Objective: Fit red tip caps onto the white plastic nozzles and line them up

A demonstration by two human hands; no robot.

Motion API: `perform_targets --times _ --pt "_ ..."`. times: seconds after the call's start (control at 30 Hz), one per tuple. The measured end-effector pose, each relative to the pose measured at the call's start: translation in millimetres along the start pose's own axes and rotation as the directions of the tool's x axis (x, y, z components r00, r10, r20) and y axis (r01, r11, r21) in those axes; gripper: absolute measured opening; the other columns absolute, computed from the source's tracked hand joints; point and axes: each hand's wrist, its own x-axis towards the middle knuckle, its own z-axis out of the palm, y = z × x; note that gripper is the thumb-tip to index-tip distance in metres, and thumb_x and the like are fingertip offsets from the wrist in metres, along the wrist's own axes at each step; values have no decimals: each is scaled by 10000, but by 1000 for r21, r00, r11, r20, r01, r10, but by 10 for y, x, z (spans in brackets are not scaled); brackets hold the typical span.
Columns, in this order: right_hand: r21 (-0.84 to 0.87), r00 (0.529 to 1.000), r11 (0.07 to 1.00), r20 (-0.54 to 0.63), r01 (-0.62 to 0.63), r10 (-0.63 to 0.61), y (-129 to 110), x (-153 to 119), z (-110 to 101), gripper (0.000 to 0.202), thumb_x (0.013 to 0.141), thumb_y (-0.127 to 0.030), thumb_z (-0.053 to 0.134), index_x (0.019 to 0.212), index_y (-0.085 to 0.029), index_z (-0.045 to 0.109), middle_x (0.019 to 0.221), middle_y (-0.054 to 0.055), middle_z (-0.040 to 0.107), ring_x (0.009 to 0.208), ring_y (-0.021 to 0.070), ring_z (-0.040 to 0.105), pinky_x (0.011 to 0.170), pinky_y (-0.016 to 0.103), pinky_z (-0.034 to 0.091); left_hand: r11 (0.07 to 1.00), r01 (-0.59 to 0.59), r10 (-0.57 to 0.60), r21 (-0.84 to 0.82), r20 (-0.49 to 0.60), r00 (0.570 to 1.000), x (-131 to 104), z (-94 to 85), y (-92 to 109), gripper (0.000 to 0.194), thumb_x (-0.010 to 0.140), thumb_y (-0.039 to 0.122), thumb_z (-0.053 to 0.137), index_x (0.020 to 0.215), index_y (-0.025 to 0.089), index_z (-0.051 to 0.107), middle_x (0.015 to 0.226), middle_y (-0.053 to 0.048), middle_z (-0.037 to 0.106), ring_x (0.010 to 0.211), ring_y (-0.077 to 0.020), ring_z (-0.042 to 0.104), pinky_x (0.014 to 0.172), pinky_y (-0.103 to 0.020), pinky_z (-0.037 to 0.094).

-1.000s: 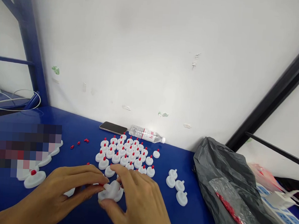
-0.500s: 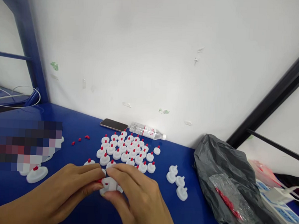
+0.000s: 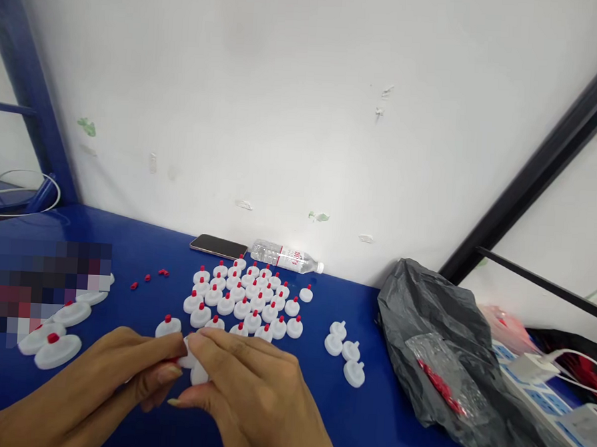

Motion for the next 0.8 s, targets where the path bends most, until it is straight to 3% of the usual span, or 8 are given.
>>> perform_targets --times 0.13,0.23,0.4,0.5,0.6,0.67,0.73,0.8 --pt "-4 1000 1000 9 22 -22 -6 -12 4 305 983 -234 673 1279 -162 679 1212 52 782 1102 127 748 1024 156 541 998 3 -3 -68 6 1000 95 -49 106 163 1077 249 418 1106 279 576 748 79 655 645 -82 613 663 -160 473" --pt "-25 1000 999 9 27 -26 1 -34 16 318 982 -236 679 1295 -179 664 1220 44 780 1110 122 744 1039 150 525 995 44 -38 -88 62 997 168 -79 184 226 1086 248 387 966 250 578 711 79 644 624 -86 605 660 -183 460" --pt "-61 980 989 140 -134 142 50 -78 -15 309 969 -178 650 1265 -263 666 1217 0 758 1063 124 748 971 182 576 996 95 -94 6 202 975 227 -91 191 350 1111 347 325 967 237 625 812 35 713 677 -123 651 666 -248 456" --pt "-112 947 967 204 -230 249 102 -108 -127 269 975 -163 587 1187 -297 684 1167 -7 739 1019 124 741 915 206 592 974 148 -185 174 228 956 238 -130 30 414 1109 377 301 988 230 669 884 -13 734 776 -168 684 729 -288 488" --pt "-230 918 916 153 -327 366 192 -176 -308 154 982 -236 586 1063 -295 702 1078 -8 752 946 147 744 808 218 604 861 249 -332 443 120 936 211 -188 -280 451 1093 344 289 1040 199 713 960 -86 740 903 -260 692 781 -383 530" --pt "-303 888 866 114 -397 446 279 -243 -433 117 974 -317 610 1027 -307 714 1040 -11 765 896 163 747 687 218 594 790 268 -375 552 89 923 163 -217 -509 428 1070 278 313 1141 166 720 1125 -137 731 1066 -309 677 925 -471 537" --pt "-342 869 832 79 -438 489 383 -316 -533 146 956 -398 629 1014 -317 735 1074 2 765 939 192 745 691 245 592 737 270 -417 619 104 903 104 -236 -686 427 1032 212 341 1248 122 698 1288 -182 688 1254 -353 612 1044 -520 506" --pt "-373 855 805 53 -461 515 486 -380 -595 184 927 -455 641 938 -320 764 1151 22 740 993 220 732 723 277 590 676 292 -507 677 139 850 58 -249 -771 459 1002 173 358 1343 93 655 1437 -210 608 1415 -393 492 1120 -558 460"
